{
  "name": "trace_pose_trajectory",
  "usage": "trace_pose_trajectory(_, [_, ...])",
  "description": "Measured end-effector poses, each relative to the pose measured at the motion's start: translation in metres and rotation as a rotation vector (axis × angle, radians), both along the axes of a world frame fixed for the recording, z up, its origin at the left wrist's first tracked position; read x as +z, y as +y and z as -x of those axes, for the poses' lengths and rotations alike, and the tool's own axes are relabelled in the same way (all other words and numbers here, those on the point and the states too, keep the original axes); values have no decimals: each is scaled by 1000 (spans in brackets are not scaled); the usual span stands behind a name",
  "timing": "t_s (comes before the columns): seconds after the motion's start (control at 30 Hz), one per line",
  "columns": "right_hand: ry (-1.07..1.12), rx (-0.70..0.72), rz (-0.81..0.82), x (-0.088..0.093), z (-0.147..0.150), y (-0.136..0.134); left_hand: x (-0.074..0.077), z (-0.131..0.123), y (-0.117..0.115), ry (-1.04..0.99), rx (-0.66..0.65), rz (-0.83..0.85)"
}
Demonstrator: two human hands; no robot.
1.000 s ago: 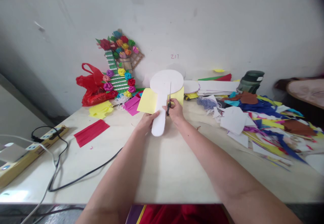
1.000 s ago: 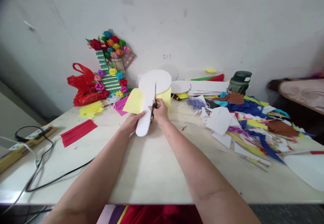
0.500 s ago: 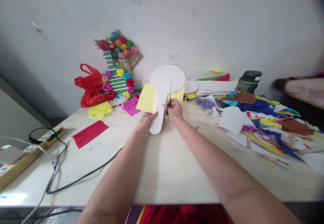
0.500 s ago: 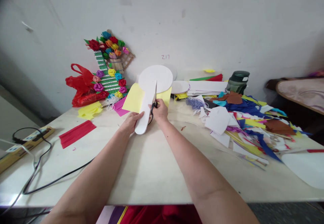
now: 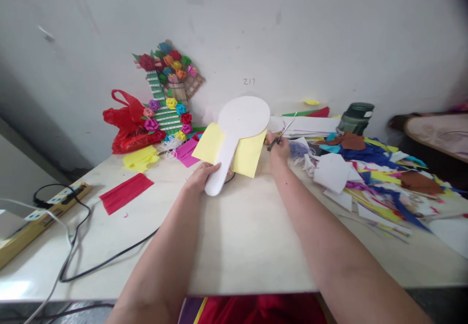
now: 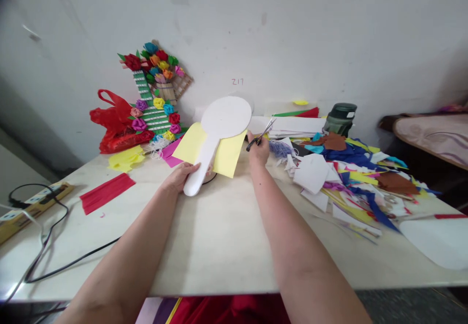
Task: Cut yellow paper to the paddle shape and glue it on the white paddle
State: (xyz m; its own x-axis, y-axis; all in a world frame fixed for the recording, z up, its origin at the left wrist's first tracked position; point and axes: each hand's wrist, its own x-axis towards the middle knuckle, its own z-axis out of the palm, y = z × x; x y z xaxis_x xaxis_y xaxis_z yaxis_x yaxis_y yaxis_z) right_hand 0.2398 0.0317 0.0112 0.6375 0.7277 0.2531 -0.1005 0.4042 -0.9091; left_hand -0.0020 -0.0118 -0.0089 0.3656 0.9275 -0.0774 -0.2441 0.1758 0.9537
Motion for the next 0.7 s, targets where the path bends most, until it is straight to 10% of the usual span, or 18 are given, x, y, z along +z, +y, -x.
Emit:
trace_pose_trajectory(0.47, [239,298,-39,-8,-31,9,2,13,0,165,-136,62])
trace_pose_trajectory(0.7, [388,263,9,-11,-14,8,1,15,9,-327,82,9])
